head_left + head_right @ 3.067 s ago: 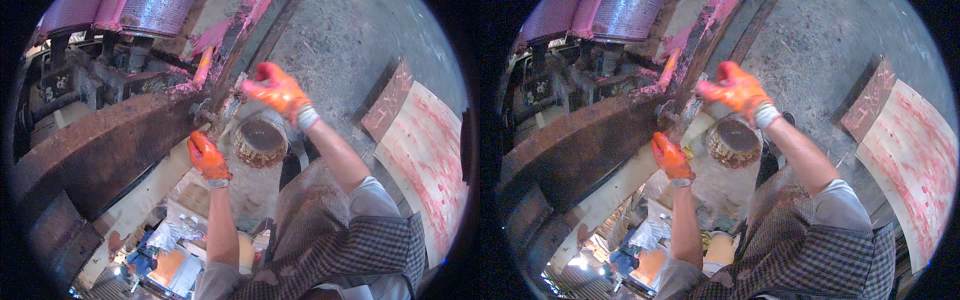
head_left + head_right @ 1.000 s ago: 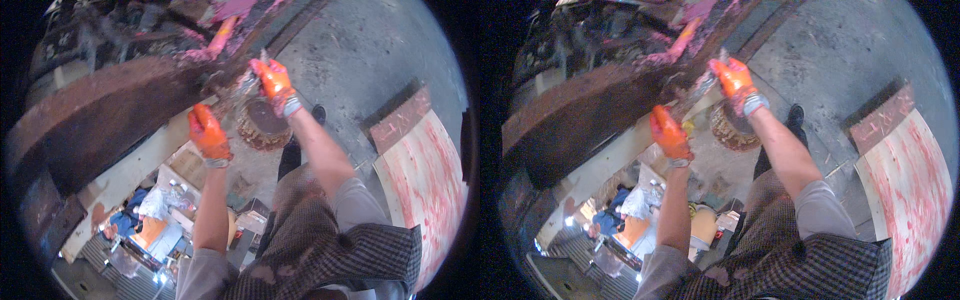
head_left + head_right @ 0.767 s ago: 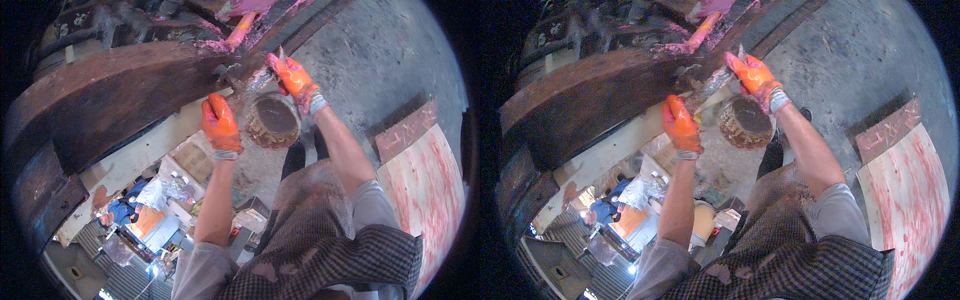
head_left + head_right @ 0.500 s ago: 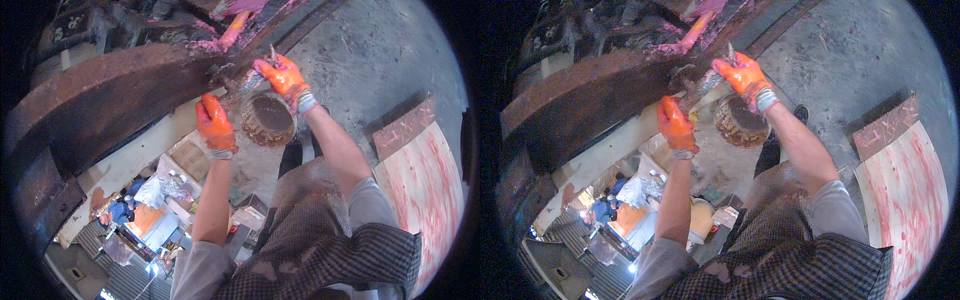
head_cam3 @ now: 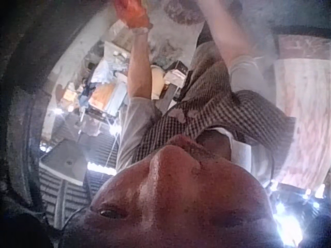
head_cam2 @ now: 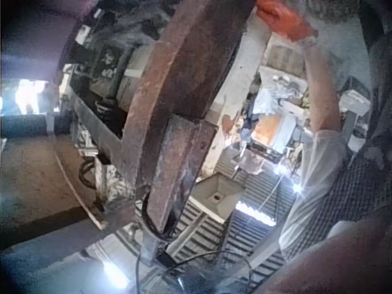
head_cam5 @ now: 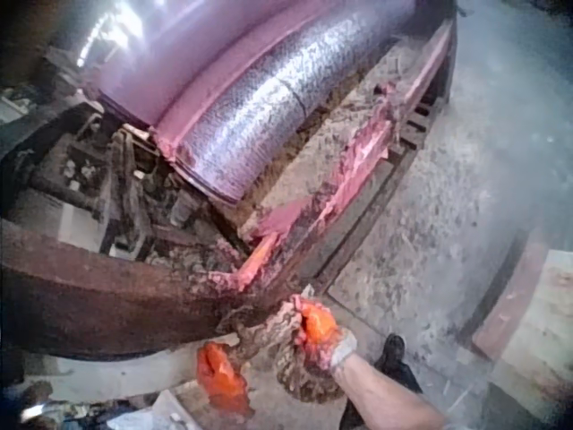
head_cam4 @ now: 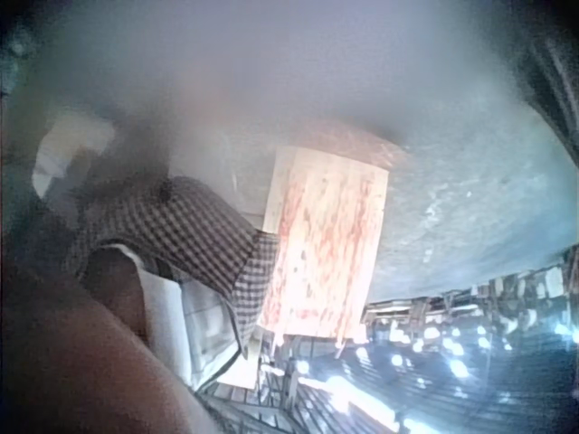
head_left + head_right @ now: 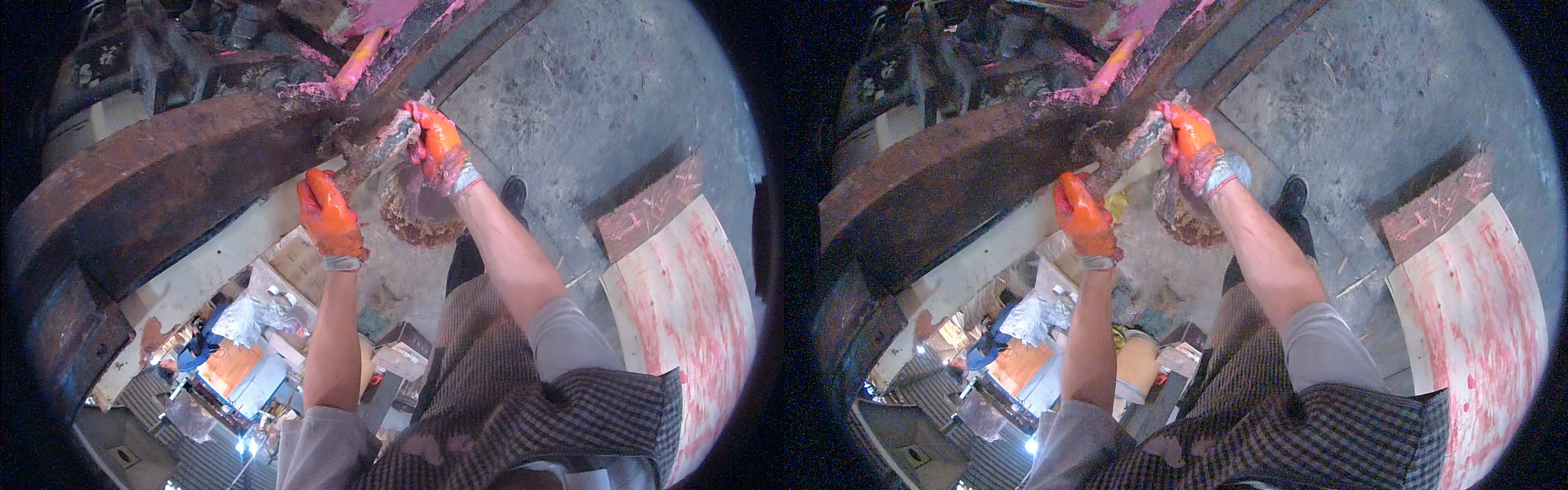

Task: The person scrapes pink residue from a metal bar and the surface of large industrial rollers using a metal tool and then wipes the bar with a cloth.

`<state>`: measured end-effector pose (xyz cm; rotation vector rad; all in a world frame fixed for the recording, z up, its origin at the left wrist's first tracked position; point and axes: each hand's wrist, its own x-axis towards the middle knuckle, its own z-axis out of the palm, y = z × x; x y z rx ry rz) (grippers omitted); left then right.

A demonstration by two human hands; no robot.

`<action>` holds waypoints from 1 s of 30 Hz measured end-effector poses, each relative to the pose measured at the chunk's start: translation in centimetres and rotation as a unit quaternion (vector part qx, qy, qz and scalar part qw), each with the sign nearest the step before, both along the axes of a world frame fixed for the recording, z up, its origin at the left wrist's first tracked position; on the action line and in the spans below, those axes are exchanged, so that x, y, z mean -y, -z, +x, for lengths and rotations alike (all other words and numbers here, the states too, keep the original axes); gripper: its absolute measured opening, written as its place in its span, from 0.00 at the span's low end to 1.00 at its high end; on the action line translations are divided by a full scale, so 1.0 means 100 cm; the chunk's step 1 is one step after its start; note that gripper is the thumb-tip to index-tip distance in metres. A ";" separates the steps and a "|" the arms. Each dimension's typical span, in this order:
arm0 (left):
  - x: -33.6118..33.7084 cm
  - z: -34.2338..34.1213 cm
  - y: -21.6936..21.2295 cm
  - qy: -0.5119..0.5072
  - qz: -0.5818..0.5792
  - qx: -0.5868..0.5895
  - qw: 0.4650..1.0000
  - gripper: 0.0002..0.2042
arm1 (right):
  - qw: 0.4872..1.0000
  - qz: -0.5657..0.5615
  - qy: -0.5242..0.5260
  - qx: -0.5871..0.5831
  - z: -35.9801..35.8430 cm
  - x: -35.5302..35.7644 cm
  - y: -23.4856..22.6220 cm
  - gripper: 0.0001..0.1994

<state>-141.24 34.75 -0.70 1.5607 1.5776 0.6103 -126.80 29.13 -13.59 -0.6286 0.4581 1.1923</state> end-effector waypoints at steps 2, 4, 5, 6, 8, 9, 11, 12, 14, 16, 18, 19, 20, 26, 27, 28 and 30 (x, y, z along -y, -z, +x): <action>0.001 -0.001 -0.003 -0.003 0.008 -0.003 1.000 0.17 | 0.999 0.028 0.002 -0.029 -0.007 0.000 0.009 0.10; -0.002 -0.001 0.000 0.001 0.035 -0.010 0.999 0.17 | 0.997 0.045 0.012 -0.058 -0.013 -0.003 0.017 0.09; -0.001 0.001 -0.002 -0.002 0.019 -0.005 1.000 0.17 | 0.998 0.041 0.007 -0.051 -0.013 -0.004 0.019 0.11; -0.001 0.002 -0.006 -0.004 0.003 0.000 1.000 0.17 | 0.998 0.037 0.002 -0.044 -0.013 -0.005 0.021 0.12; 0.001 0.005 -0.011 -0.005 -0.014 0.000 1.000 0.17 | 0.998 -0.003 -0.059 0.020 -0.006 0.001 0.029 0.15; 0.001 0.006 -0.012 -0.004 -0.016 -0.005 1.000 0.17 | 0.988 -0.071 -0.089 0.107 -0.003 -0.001 0.034 0.16; 0.001 0.007 -0.012 0.010 -0.009 -0.027 1.000 0.16 | 0.910 -0.207 -0.173 0.316 0.008 0.006 0.056 0.20; -0.001 -0.002 -0.012 0.014 0.005 -0.049 0.999 0.16 | 0.830 -0.274 -0.235 0.425 0.010 0.014 0.057 0.22; -0.007 -0.004 -0.004 0.026 0.030 -0.057 0.998 0.16 | 0.655 -0.351 -0.330 0.582 0.032 0.084 0.112 0.25; -0.011 -0.009 0.011 0.028 0.053 -0.052 0.997 0.16 | 0.671 -0.388 -0.363 0.517 0.043 0.123 0.138 0.26; 0.001 -0.009 0.003 0.035 0.038 -0.013 0.999 0.16 | 0.721 -0.391 -0.376 0.431 0.032 0.177 0.128 0.26; 0.005 -0.001 -0.002 0.041 0.032 0.013 0.999 0.17 | 0.745 -0.383 -0.373 0.399 0.031 0.193 0.120 0.27; 0.007 0.009 -0.003 0.012 -0.013 0.031 0.999 0.17 | 0.767 -0.378 -0.368 0.366 0.030 0.212 0.113 0.27; 0.066 -0.028 0.006 -0.083 -0.180 0.286 0.937 0.31 | 0.813 -0.290 -0.320 0.391 -0.002 0.244 -0.001 0.28; 0.100 -0.044 0.015 0.010 -0.179 0.265 0.948 0.31 | 0.796 -0.284 -0.285 0.453 -0.008 0.249 -0.007 0.28; 0.126 -0.060 0.022 0.091 -0.165 0.235 0.954 0.32 | 0.739 -0.261 -0.354 0.511 -0.004 0.242 -0.049 0.28; 0.174 -0.032 -0.016 0.090 -0.271 0.124 0.950 0.30 | 0.636 -0.234 -0.434 0.594 -0.007 0.242 -0.104 0.28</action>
